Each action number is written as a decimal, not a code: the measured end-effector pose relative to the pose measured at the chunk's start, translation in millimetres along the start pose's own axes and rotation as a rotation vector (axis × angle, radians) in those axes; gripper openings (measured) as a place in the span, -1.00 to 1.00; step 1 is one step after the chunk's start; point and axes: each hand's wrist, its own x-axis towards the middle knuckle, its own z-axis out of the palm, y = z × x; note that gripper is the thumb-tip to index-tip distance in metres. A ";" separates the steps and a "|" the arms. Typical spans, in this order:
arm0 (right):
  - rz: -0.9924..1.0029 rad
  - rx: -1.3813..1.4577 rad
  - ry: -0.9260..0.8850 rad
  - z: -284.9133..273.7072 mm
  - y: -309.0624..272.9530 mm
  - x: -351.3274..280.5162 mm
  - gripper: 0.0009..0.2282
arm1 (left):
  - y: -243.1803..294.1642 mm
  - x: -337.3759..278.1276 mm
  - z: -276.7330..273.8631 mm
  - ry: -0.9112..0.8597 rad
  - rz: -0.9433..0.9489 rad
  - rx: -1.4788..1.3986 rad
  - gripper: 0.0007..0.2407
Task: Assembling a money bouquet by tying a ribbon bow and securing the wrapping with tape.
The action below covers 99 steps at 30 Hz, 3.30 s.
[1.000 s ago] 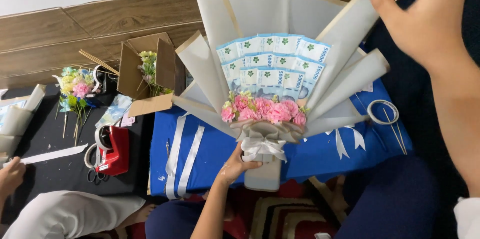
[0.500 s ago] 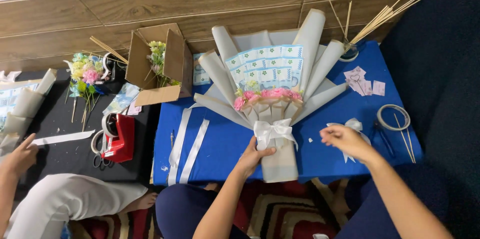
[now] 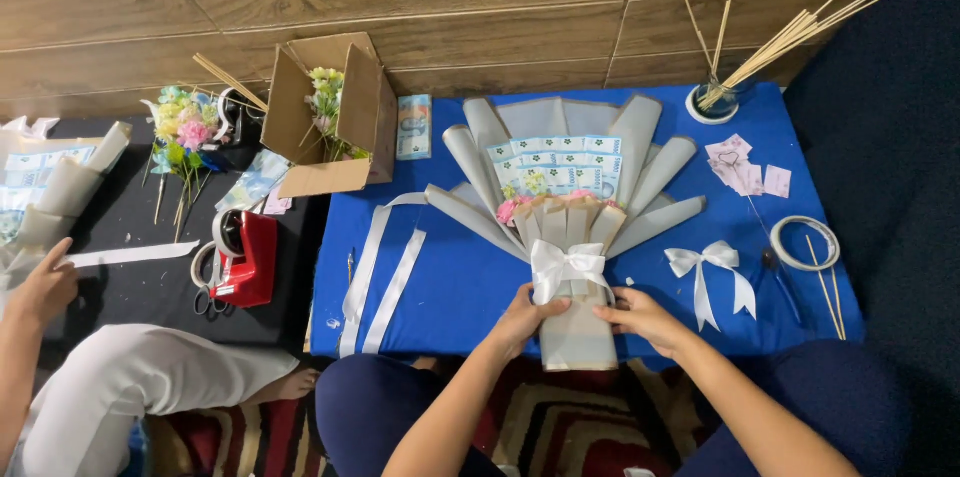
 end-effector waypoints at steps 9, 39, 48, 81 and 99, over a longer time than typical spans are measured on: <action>-0.021 0.020 0.029 11.6 -14.6 -6.3 -0.32 | 31.9 -26.1 3.7 0.075 -0.041 0.488 -0.15; -0.052 -0.879 0.123 -38.9 -50.5 -24.2 -0.49 | 21.1 61.2 -232.4 1.189 0.290 1.216 -0.89; -0.031 -0.958 0.120 -36.7 -55.2 -29.7 -0.52 | 66.4 94.0 -236.5 1.135 0.517 1.408 -0.83; -0.042 -1.117 -0.115 -30.5 -48.1 -44.5 -0.49 | 164.3 -144.8 -149.8 0.758 0.725 0.588 -0.86; 0.022 -1.186 -0.158 -30.1 -30.5 -24.6 -0.48 | 46.4 76.3 -351.7 0.687 0.057 0.988 -0.66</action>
